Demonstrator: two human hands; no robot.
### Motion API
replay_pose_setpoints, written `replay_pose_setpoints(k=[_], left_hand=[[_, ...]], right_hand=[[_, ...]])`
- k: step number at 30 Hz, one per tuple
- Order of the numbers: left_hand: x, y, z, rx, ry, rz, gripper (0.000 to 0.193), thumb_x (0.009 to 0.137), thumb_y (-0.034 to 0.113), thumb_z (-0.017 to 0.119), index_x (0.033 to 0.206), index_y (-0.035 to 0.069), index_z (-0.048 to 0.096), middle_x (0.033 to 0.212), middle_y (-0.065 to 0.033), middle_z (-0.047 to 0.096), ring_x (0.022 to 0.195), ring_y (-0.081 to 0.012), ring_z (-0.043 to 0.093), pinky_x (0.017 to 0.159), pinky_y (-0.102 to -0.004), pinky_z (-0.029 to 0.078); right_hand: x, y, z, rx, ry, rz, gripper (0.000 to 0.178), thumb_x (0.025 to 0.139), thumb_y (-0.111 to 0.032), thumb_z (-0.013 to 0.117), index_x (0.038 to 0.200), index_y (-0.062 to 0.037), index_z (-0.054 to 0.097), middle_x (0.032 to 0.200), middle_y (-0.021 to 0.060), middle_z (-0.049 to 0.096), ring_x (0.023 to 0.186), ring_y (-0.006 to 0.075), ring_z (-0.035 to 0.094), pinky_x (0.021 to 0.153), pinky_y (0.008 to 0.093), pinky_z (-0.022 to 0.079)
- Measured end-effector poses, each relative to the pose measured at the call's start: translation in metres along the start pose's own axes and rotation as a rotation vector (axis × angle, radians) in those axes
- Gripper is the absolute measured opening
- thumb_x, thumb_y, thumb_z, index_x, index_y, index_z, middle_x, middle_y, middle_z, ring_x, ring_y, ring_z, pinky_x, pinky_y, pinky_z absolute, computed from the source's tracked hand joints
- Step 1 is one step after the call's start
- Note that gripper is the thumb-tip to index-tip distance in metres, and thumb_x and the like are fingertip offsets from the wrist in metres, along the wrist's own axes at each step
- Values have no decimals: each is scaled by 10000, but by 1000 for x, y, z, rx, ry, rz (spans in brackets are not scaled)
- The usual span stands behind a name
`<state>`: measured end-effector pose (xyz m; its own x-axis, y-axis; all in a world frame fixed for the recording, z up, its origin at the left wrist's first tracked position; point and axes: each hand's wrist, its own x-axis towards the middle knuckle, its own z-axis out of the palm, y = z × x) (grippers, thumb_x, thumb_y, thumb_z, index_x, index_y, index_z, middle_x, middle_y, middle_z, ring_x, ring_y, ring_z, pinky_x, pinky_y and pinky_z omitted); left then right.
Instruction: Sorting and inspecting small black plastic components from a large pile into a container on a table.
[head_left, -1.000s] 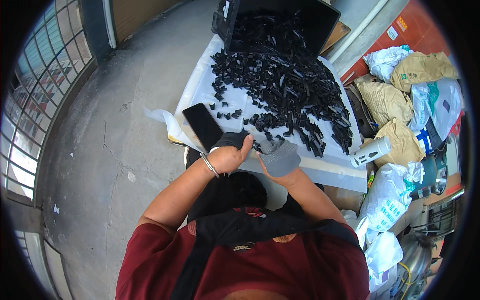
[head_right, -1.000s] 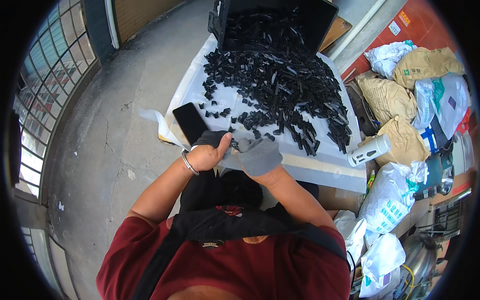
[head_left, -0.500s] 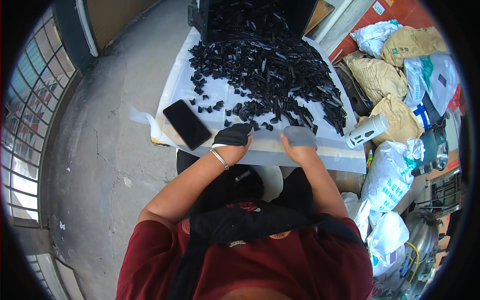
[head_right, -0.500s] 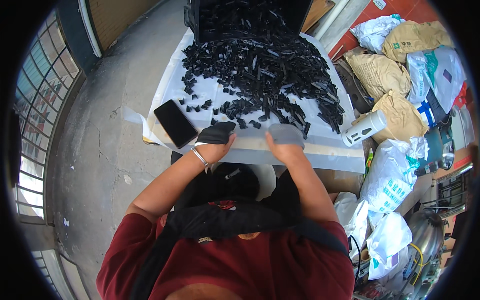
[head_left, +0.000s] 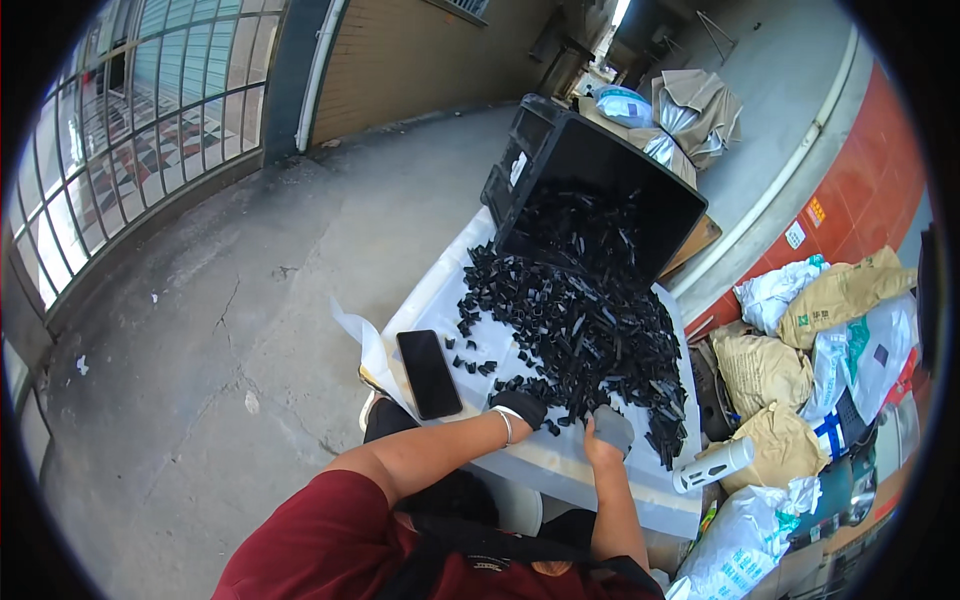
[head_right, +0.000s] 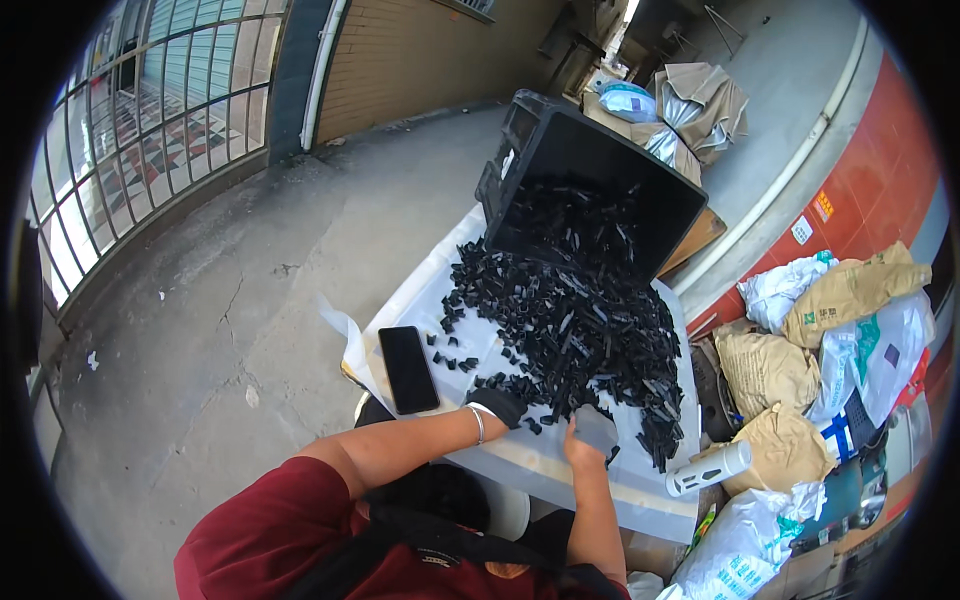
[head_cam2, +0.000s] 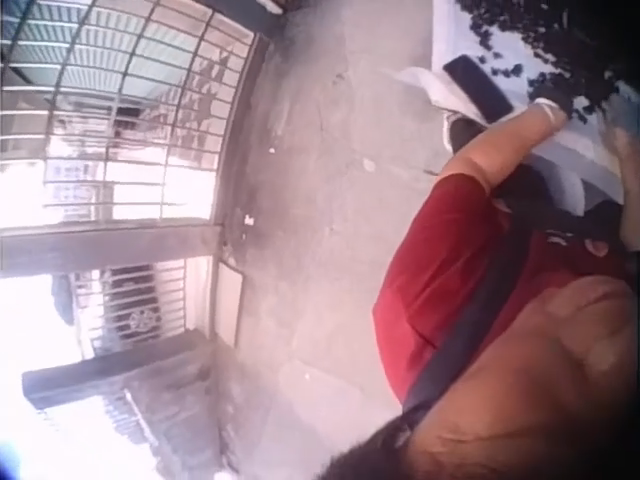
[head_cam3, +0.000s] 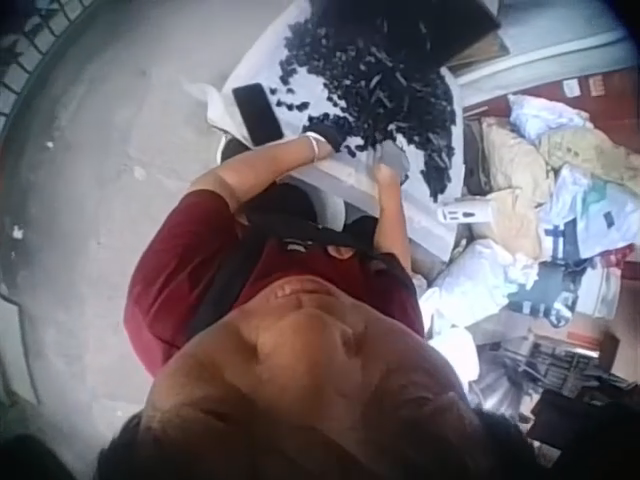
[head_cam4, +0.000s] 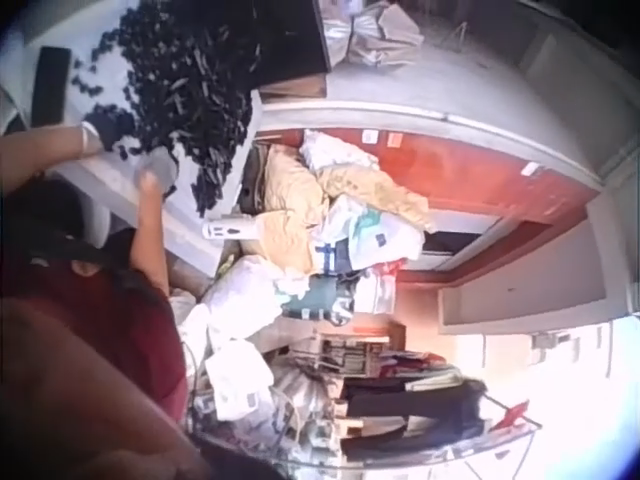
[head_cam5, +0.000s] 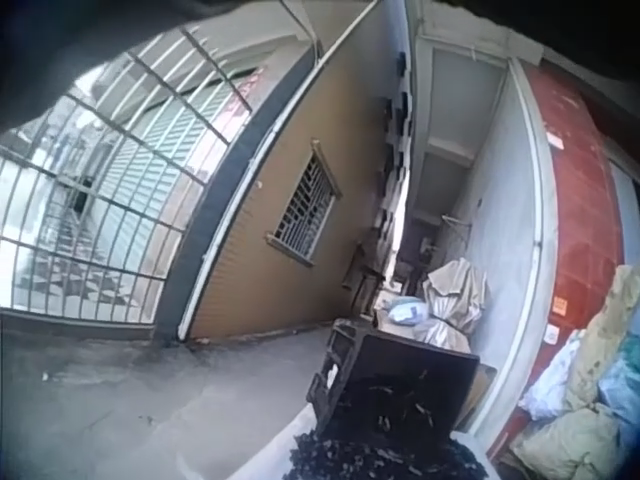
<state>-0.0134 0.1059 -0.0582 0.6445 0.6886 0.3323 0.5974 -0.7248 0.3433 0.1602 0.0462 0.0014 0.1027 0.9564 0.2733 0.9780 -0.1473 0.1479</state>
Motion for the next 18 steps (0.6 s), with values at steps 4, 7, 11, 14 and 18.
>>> replay_pose_setpoints(k=[4, 7, 11, 14, 18], left_hand=[[2, 1, -14, -157, 47, -35, 237, 736, 117, 491, 936, 64, 606, 858, -169, 631, 779, -317, 618, 676, -397, 490], [2, 1, -28, -245, 45, -93, 260, 719, 159, 539, 948, 46, 586, 902, -193, 612, 821, -328, 604, 722, -397, 476], [5, -1, -29, -439, 123, -175, 320, 755, 285, 506, 960, 48, 572, 892, -203, 602, 844, -354, 574, 761, -402, 452], [-1, 2, -49, -675, -56, -255, 342, 792, 332, 438, 931, 51, 575, 864, -196, 602, 827, -366, 565, 751, -406, 445], [-7, -12, -39, -583, 89, 81, 288, 860, 281, 349, 855, 26, 481, 820, -224, 572, 760, -368, 565, 674, -428, 447]], right_hand=[[-18, 2, 13, 230, 208, -223, 179, 737, -215, 569, 767, -39, 580, 825, 171, 597, 764, 333, 573, 661, 435, 444], [-26, -22, -4, 292, 186, -307, 219, 712, -221, 602, 812, -27, 589, 813, 172, 596, 739, 335, 568, 652, 431, 441], [-24, -53, -26, 373, 254, -329, 281, 657, -208, 672, 847, -15, 594, 678, 134, 581, 635, 311, 562, 606, 394, 446], [-18, -61, -33, 410, 321, -331, 247, 656, -171, 676, 827, -15, 589, 611, 113, 559, 584, 282, 558, 559, 360, 441], [-9, -70, -44, 582, 316, -424, 200, 686, -127, 643, 834, -7, 581, 578, 92, 536, 521, 229, 529, 506, 345, 410]])
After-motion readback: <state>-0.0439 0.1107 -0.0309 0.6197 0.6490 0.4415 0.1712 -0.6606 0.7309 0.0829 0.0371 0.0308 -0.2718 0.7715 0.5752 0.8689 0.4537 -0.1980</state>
